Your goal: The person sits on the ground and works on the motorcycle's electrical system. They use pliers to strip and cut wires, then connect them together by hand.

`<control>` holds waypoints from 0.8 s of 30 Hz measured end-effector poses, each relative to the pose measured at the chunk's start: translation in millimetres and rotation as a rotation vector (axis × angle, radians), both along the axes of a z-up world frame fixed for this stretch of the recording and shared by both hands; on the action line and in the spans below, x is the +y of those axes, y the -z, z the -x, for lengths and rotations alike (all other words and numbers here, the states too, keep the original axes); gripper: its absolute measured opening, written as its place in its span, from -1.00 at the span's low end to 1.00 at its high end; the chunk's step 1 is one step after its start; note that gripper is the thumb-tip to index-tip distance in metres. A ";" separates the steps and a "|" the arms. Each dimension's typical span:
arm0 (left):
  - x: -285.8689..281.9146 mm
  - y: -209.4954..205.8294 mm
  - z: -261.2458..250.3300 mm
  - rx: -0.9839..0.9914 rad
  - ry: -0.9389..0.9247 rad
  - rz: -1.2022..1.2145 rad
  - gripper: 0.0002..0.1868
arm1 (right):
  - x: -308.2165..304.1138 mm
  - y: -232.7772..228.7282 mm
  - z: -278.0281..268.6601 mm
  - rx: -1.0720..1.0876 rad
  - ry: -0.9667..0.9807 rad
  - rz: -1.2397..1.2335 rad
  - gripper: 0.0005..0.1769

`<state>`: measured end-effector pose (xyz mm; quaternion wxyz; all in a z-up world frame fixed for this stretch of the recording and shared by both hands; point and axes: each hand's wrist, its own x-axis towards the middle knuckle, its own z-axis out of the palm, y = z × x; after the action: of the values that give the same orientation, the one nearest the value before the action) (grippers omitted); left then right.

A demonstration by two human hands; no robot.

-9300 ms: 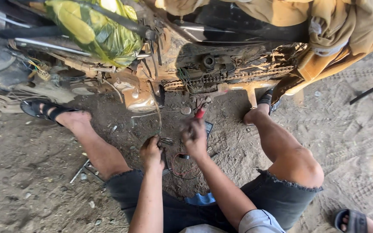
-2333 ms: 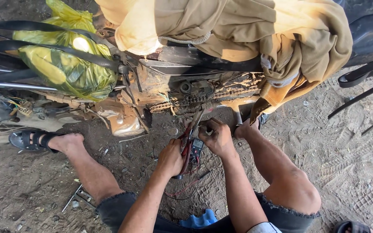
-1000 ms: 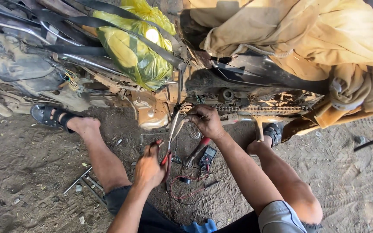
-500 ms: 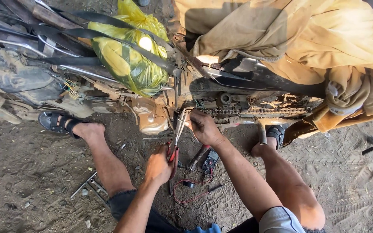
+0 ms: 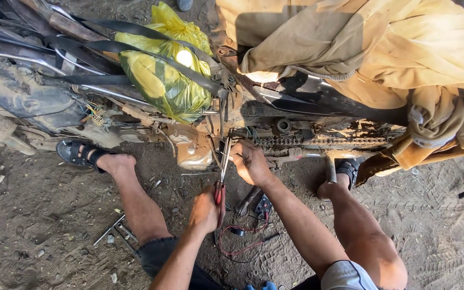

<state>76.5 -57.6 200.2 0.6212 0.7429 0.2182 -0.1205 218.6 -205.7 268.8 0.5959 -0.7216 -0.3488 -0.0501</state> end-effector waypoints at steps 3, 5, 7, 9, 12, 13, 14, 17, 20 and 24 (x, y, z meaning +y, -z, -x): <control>-4.5 14.1 9.3 0.058 -0.067 0.211 -0.74 | 3.3 9.0 -2.8 -0.146 0.035 0.035 -0.80; -7.8 -8.6 14.1 0.059 0.102 -0.215 -0.86 | 1.4 14.6 -3.8 -0.291 0.049 0.076 -0.77; -9.5 -55.7 15.1 0.052 -0.016 0.113 -0.88 | -3.4 10.3 -0.3 -0.456 0.065 0.384 -0.84; -7.2 -57.2 15.1 0.080 0.026 0.053 -0.93 | -4.9 15.8 -1.1 -0.490 0.071 0.397 -0.81; -5.9 -39.2 12.6 0.141 0.081 -0.014 -0.96 | -3.4 17.6 -0.8 -0.499 0.089 0.392 -0.79; -6.7 -29.5 10.8 0.174 0.094 -0.020 -0.91 | -3.5 17.3 -0.6 -0.473 0.102 0.375 -0.79; 1.4 -12.9 11.6 0.175 0.095 -0.018 -0.91 | -2.8 24.9 -4.9 -0.473 0.102 0.377 -0.79; 20.4 20.5 9.4 0.096 0.143 -0.298 -0.85 | -5.0 20.0 -11.8 -0.355 0.057 0.197 -0.90; 30.7 7.9 6.1 0.015 0.118 -0.095 -0.72 | -11.8 -26.5 -6.7 -0.205 -0.128 0.280 -0.73; 44.3 -27.0 1.1 -0.066 0.260 -0.196 -0.76 | -12.1 -31.3 -15.2 -0.182 -0.237 0.330 -0.58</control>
<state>75.4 -13.3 227.2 0.5317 0.8255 0.1106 -0.1536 233.8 -217.8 300.2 0.4375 -0.7559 -0.4869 0.0133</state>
